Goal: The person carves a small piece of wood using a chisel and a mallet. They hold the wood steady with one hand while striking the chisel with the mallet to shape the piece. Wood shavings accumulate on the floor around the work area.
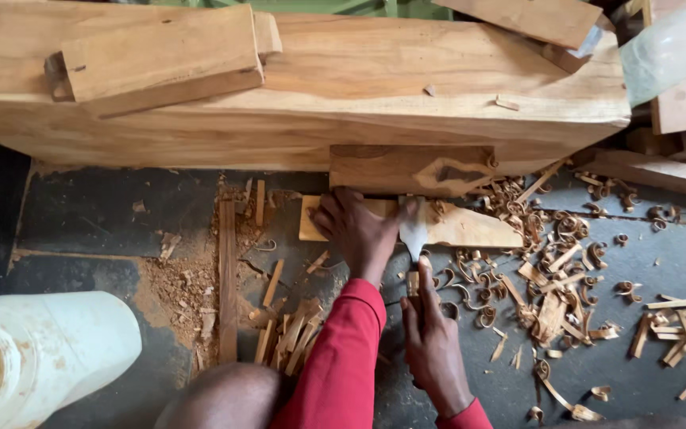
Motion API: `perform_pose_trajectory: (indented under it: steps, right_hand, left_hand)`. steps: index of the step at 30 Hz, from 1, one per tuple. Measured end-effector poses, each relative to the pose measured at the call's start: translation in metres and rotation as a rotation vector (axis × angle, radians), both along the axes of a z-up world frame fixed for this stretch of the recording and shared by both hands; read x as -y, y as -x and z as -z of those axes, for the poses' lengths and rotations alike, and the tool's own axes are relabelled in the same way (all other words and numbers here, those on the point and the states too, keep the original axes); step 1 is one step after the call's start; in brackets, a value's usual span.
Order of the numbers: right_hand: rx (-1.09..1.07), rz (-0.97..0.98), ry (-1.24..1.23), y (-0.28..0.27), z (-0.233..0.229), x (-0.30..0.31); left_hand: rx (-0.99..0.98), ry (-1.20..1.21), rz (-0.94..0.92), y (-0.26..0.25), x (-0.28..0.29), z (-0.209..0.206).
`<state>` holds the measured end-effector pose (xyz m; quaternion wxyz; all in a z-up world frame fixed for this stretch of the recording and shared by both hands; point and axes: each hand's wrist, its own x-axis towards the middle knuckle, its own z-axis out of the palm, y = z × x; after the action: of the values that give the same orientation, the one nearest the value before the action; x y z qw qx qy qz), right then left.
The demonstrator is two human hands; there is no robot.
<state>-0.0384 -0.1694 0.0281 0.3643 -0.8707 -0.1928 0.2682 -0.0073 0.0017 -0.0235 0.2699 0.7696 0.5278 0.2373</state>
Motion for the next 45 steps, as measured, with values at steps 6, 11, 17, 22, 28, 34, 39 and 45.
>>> perform_pose_trajectory:
  steps: [6, 11, 17, 22, 28, 34, 39, 45]
  right_hand:
    - [-0.200, 0.399, -0.437, 0.014, -0.037, 0.028]
    - [-0.261, 0.444, -0.218, 0.009, -0.046, 0.065]
    - [-0.210, 0.178, 0.145, 0.011, -0.017, 0.084]
    - [-0.220, 0.048, 0.145, 0.011, -0.014, 0.070]
    - [0.082, -0.094, -0.051, 0.024, 0.003, 0.064]
    - [-0.100, 0.030, 0.224, 0.028, -0.010, 0.053]
    - [-0.085, 0.041, 0.236, 0.032, -0.017, 0.043]
    - [-0.053, 0.049, 0.181, 0.032, -0.019, 0.031]
  left_hand:
    - [0.155, 0.096, 0.001, 0.005, -0.002, 0.013]
    - [0.042, -0.124, -0.061, 0.001, -0.001, -0.007]
    - [-0.072, 0.072, -0.021, 0.003, 0.007, -0.024]
    - [-0.034, -0.005, -0.042, 0.002, 0.006, -0.028]
    - [-0.065, 0.054, -0.005, 0.002, 0.007, -0.018]
    - [-0.175, 0.115, 0.342, 0.027, 0.007, -0.024]
    - [-0.159, 0.134, 0.336, 0.035, 0.013, -0.032]
    - [-0.064, 0.126, 0.242, 0.030, 0.012, -0.027]
